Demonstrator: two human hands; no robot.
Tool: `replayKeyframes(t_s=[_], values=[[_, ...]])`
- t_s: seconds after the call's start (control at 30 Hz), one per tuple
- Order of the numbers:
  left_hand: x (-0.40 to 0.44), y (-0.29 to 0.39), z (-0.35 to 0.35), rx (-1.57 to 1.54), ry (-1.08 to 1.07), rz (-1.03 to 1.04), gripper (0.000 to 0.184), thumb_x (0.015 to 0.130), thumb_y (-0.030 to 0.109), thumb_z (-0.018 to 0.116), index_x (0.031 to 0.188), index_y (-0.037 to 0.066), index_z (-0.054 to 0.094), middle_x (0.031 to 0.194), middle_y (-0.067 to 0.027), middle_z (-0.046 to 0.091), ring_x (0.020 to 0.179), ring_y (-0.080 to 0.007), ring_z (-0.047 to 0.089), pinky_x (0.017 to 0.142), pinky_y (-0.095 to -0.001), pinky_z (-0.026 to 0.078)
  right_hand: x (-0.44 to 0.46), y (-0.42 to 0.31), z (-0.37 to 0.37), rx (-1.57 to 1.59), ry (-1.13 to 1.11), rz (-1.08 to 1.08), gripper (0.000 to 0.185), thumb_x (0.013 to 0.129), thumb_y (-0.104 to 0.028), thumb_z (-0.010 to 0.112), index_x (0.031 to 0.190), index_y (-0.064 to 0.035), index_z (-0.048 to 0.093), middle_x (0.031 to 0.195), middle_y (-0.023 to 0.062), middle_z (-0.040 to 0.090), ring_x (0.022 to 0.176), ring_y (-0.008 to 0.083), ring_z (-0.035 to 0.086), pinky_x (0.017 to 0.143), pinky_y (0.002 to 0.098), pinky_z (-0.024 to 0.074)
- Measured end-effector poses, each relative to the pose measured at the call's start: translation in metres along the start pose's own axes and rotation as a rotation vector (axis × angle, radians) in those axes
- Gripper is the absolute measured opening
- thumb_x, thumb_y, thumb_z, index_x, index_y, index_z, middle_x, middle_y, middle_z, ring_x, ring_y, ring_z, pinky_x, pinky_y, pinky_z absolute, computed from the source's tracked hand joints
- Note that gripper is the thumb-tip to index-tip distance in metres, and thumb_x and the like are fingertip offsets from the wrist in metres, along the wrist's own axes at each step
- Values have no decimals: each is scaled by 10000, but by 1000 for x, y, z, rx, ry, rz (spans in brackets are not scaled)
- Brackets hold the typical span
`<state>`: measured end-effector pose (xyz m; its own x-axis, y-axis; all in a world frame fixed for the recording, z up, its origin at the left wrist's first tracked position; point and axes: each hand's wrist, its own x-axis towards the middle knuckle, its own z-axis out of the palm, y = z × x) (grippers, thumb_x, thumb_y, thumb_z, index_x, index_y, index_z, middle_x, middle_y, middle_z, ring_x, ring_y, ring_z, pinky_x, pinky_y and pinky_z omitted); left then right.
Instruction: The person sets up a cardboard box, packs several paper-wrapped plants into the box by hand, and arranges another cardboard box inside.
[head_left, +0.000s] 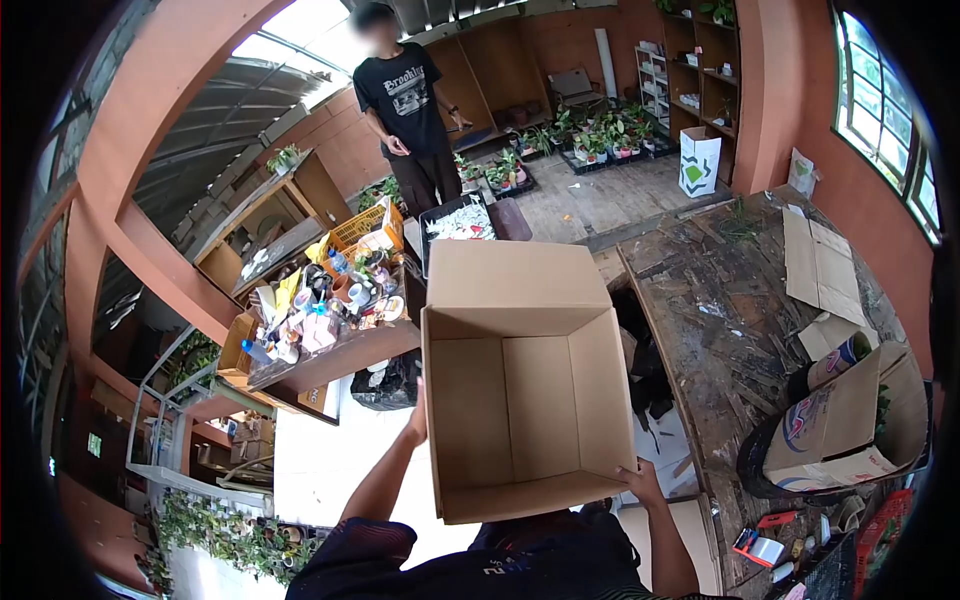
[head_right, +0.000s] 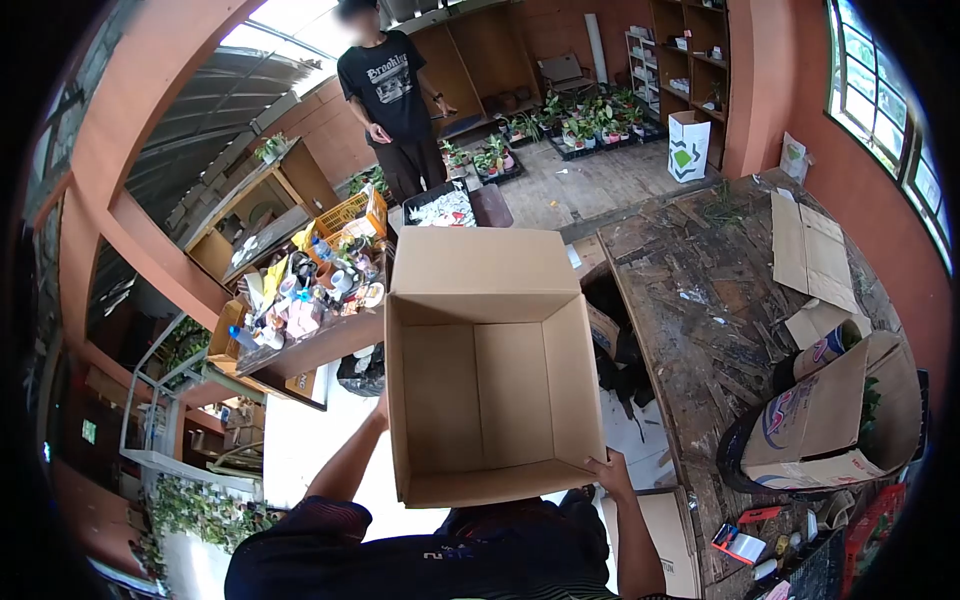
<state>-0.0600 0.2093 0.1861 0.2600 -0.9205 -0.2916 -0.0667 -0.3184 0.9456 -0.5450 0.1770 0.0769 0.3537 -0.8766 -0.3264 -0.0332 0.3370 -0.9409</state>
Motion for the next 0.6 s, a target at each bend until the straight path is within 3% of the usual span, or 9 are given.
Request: replayKeyframes(t_s=[0.03,0.1,0.17,0.23,0.27,0.33,0.4,0.5,0.6], values=[[6,-53,-2,-252,-69,-54,786,927,682,139,1520,174,53,1557,-77,164,1418,-239,178,1140,-376,184,3,8,-4,-4,4,7,301,807,-86,648,1079,41,631,956,83,672,867,163,617,810,308,486],[-13,-96,7,-278,-88,-153,758,943,656,167,1519,174,69,1552,-77,182,1411,-236,205,1128,-382,215,-4,23,-15,145,59,109,324,806,-61,680,1112,28,622,974,78,667,895,165,616,832,311,484],[-46,-80,21,-246,-110,-220,750,953,639,182,1518,154,92,1544,-80,209,1403,-234,228,1122,-374,231,-4,24,-22,152,64,128,319,807,-69,684,1106,23,624,989,77,663,903,163,612,840,308,480],[-55,-60,28,-244,34,-183,736,971,606,200,1490,85,211,1486,-97,335,1353,-230,333,1099,-352,277,-7,19,-21,166,32,122,344,821,-104,682,1132,27,612,1030,78,655,954,166,598,876,309,462],[-66,-22,43,-320,157,-176,689,988,569,229,1388,31,390,1314,-103,513,1194,-200,490,1015,-334,370,-7,12,-17,170,43,140,344,821,-104,682,1132,27,612,1030,78,655,954,166,598,876,309,462],[-61,-29,26,-369,174,-85,634,998,542,248,1290,26,473,1147,-91,572,1037,-165,537,915,-324,426,-10,-3,-9,145,65,74,372,842,-141,667,1163,33,596,1056,84,649,991,176,591,893,315,453],[-77,20,44,-284,256,7,544,1005,497,316,1174,18,512,1037,-76,563,941,-135,519,837,-300,437,1,3,-9,267,64,62,430,844,-190,666,1197,35,569,1096,93,634,1008,195,587,910,329,440],[-94,70,74,72,448,35,448,996,433,430,1040,-4,518,909,-76,556,854,-131,495,792,-291,426,18,17,-9,425,54,300,506,853,-291,686,1213,38,549,1138,129,621,1026,224,599,906,354,458],[-92,78,86,112,444,44,460,993,440,433,1054,-9,515,907,-76,555,853,-135,498,794,-298,428,14,1,3,349,130,379,453,886,-283,647,1195,37,566,1097,113,635,992,202,603,886,339,463]])
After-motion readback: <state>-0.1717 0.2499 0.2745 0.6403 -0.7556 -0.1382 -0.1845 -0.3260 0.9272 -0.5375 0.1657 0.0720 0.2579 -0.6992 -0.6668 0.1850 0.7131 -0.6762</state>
